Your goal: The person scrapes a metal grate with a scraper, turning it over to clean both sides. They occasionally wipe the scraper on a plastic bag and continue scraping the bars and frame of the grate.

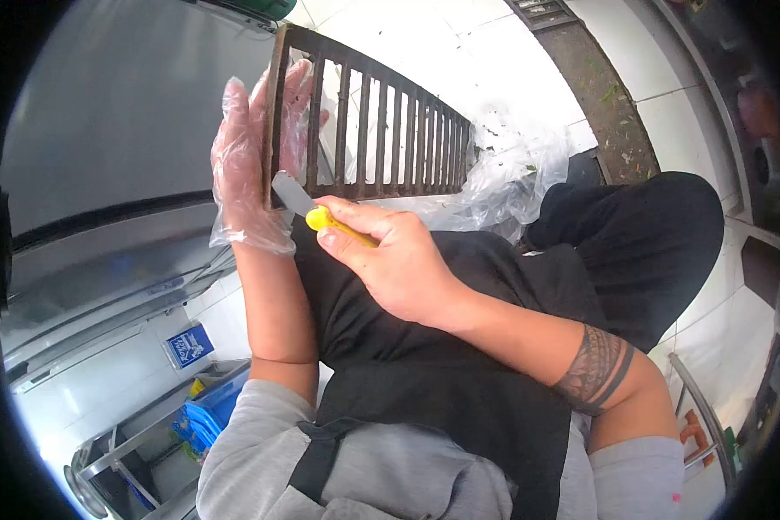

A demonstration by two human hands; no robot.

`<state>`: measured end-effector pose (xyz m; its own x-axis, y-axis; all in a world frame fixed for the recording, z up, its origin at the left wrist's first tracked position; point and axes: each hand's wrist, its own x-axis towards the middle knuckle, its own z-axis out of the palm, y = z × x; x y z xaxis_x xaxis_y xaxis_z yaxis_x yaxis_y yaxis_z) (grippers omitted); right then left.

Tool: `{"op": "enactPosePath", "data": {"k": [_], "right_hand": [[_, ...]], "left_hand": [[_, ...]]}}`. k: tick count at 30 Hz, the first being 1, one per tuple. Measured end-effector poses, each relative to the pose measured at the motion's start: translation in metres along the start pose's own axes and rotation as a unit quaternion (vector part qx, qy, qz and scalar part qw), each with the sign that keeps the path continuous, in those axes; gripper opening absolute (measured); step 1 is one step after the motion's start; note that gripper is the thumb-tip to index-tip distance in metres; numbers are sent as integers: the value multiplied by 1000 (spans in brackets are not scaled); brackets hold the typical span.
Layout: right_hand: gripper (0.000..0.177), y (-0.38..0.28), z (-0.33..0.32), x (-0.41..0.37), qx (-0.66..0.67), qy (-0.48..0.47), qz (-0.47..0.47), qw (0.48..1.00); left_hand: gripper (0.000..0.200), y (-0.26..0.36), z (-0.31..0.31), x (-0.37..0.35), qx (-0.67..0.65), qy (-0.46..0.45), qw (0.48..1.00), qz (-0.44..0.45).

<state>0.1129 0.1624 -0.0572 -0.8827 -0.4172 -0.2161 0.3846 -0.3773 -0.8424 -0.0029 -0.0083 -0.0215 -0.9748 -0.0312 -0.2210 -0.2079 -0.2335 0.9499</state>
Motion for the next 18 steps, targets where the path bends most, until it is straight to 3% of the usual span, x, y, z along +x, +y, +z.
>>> {"op": "enactPosePath", "data": {"k": [2,6,9,12,15,17,18], "right_hand": [[41,4,5,2,27,14,-9,999],[40,3,12,16,50,49,5,998],[40,6,18,20,50,73,-45,995],[36,11,20,11,-3,94,-91,991],[32,-7,8,28,-58,95,-48,993],[28,-4,8,30,-34,96,-81,992],[28,-2,7,24,-96,115,-126,981]], "left_hand": [[69,-1,0,-3,12,18,1000,14],[62,-3,3,-11,10,-28,997,70],[49,-5,2,-2,38,78,995,51],[48,-13,-1,0,32,107,993,41],[47,-13,6,1,-52,62,996,37],[48,-19,3,0,-77,54,995,35],[48,-22,2,2,-103,45,993,35]]}}
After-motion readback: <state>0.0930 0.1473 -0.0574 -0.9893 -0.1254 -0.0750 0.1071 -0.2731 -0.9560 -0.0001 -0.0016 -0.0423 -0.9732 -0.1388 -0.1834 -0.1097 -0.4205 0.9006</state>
